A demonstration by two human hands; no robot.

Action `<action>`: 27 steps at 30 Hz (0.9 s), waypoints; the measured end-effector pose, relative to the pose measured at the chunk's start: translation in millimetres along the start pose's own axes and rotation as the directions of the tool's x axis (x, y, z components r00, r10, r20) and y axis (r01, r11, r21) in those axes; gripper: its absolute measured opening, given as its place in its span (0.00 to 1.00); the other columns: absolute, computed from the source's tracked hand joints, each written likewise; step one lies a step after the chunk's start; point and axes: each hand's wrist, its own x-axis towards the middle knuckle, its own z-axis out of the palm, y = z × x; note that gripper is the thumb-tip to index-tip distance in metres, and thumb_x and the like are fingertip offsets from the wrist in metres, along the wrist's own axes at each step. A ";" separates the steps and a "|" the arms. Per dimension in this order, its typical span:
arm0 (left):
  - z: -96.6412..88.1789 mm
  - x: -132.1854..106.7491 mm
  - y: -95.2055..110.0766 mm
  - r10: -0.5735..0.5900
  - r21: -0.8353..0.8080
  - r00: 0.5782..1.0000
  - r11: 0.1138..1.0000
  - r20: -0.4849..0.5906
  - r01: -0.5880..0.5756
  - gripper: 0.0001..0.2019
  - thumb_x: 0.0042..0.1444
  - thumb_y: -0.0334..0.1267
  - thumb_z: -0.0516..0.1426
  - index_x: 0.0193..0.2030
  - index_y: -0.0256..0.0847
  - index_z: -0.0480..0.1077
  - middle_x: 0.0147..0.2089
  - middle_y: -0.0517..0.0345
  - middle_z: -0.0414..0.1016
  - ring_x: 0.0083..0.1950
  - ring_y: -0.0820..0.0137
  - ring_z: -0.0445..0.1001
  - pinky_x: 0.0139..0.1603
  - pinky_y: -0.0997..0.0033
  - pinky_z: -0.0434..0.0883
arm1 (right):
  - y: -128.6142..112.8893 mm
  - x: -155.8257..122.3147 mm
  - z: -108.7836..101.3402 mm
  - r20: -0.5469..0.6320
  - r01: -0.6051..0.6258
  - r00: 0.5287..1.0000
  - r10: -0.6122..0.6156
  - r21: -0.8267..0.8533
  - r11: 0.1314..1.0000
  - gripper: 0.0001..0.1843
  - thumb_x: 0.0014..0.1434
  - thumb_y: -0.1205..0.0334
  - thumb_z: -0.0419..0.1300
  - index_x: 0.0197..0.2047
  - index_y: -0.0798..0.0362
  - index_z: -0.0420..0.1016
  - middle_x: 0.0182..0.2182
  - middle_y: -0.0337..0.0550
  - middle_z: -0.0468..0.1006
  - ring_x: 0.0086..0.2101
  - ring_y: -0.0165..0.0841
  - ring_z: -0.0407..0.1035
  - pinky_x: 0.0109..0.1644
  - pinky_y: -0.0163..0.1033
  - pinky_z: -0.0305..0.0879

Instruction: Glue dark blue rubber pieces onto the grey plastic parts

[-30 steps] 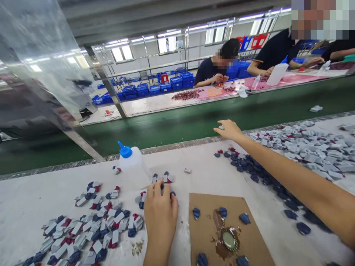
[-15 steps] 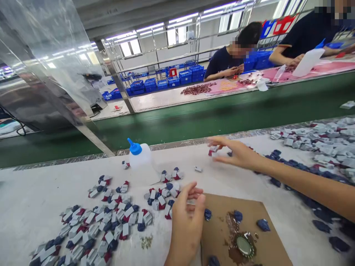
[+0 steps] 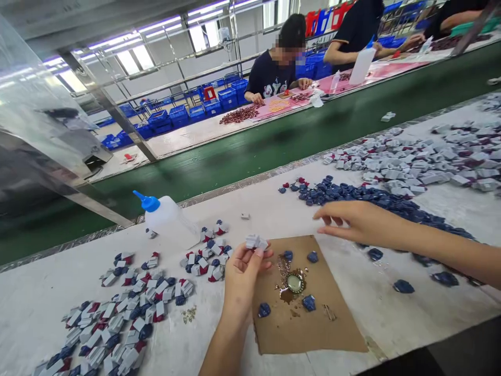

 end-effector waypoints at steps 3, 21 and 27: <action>-0.9 -0.2 4.4 0.003 0.002 1.000 1.000 -0.021 -0.003 0.15 0.44 0.43 0.67 0.37 0.36 0.76 0.42 0.47 0.81 0.38 0.69 0.79 0.33 0.77 0.74 | 8.9 -18.2 -2.8 0.171 -0.046 0.984 0.051 -0.035 0.998 0.17 0.61 0.48 0.50 0.39 0.50 0.74 0.31 0.45 0.78 0.27 0.36 0.71 0.26 0.36 0.60; -0.9 2.3 2.1 -0.025 0.009 0.998 1.000 -0.050 0.025 0.12 0.46 0.41 0.64 0.35 0.36 0.74 0.40 0.50 0.80 0.33 0.74 0.76 0.31 0.78 0.73 | 5.0 -66.0 9.1 0.358 -0.254 0.909 0.213 0.072 0.965 0.11 0.60 0.59 0.49 0.37 0.52 0.72 0.36 0.49 0.77 0.33 0.38 0.71 0.35 0.41 0.64; 0.4 1.2 0.0 -0.038 0.023 0.999 0.999 -0.017 0.039 0.11 0.47 0.41 0.64 0.35 0.36 0.73 0.39 0.51 0.80 0.32 0.74 0.76 0.31 0.77 0.73 | -48.9 -44.2 46.9 0.110 0.162 0.972 -0.207 0.322 0.933 0.18 0.66 0.63 0.46 0.52 0.50 0.71 0.42 0.47 0.77 0.40 0.33 0.73 0.41 0.36 0.69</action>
